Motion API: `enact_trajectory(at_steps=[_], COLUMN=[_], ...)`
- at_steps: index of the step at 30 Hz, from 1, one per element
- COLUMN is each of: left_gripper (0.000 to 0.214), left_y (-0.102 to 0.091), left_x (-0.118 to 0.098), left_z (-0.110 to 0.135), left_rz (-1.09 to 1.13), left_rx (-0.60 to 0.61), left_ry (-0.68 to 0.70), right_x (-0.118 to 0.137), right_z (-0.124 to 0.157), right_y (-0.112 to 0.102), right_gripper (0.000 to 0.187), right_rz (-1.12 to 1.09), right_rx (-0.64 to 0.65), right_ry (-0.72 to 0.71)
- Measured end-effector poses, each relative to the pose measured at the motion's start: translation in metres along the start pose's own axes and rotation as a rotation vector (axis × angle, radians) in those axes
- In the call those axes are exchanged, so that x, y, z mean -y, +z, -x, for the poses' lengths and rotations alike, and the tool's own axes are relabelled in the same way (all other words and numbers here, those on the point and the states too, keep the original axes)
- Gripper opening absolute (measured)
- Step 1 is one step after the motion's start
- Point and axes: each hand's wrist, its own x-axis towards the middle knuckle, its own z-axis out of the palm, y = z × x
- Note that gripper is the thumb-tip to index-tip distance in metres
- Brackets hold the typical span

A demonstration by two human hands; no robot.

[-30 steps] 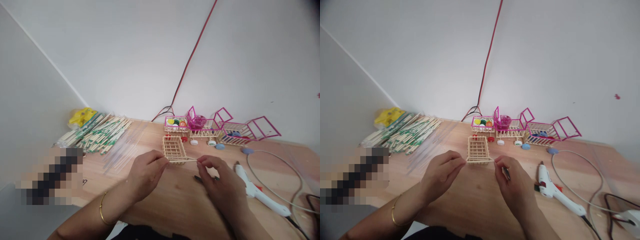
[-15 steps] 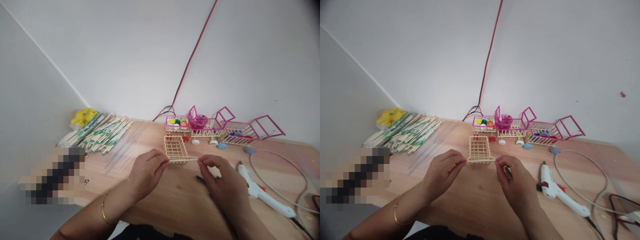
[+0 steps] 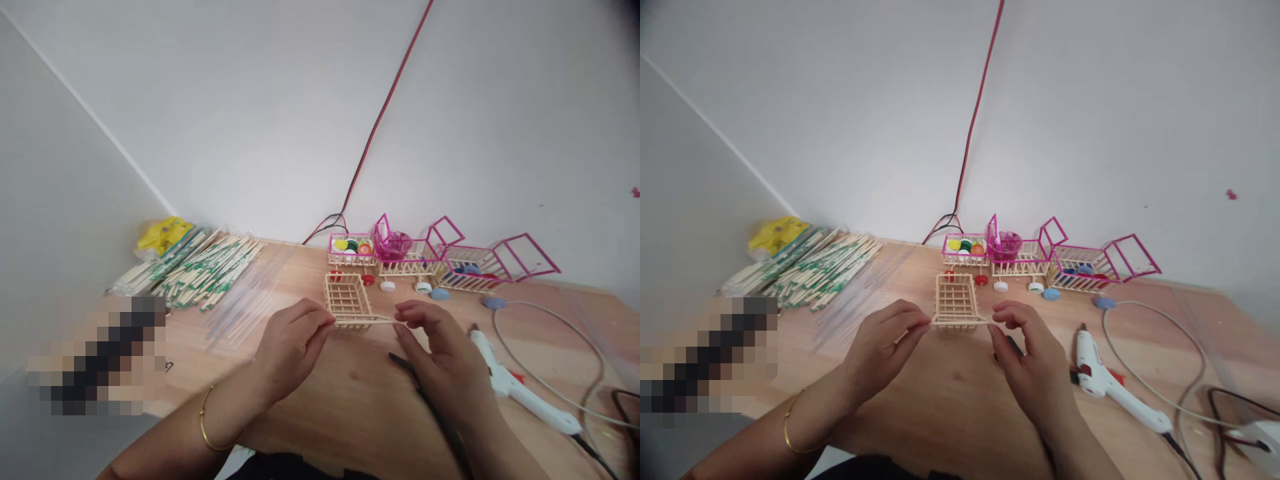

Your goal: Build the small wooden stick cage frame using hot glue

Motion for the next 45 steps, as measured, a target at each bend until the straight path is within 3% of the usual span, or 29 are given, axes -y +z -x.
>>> enact_trajectory(at_steps=[4,15,28,45], left_gripper=[0.009,0.008,0.007,0.015], left_y=[0.0001,0.0005,0.0011,0.0013], left_x=[0.0003,-0.0006,-0.0003,0.0013], left_z=[0.0004,-0.0005,-0.0007,0.0006], left_rz=[0.015,0.007,-0.033,-0.016], left_rx=[0.006,-0.013,-0.023,-0.001], left_ry=[-0.008,-0.006,0.01,-0.053], right_x=[-0.0085,-0.0075,-0.0042,-0.0048], right_z=[0.0037,0.0009,0.0008,0.0], right_y=[0.005,0.008,0.0089,0.0088], right_gripper=[0.024,0.027,0.031,0.026], right_rz=[-0.134,-0.439,-0.447,-0.413], right_rx=[0.07,0.135,0.105,0.079], right_ry=[0.11,0.242,0.31,0.258])
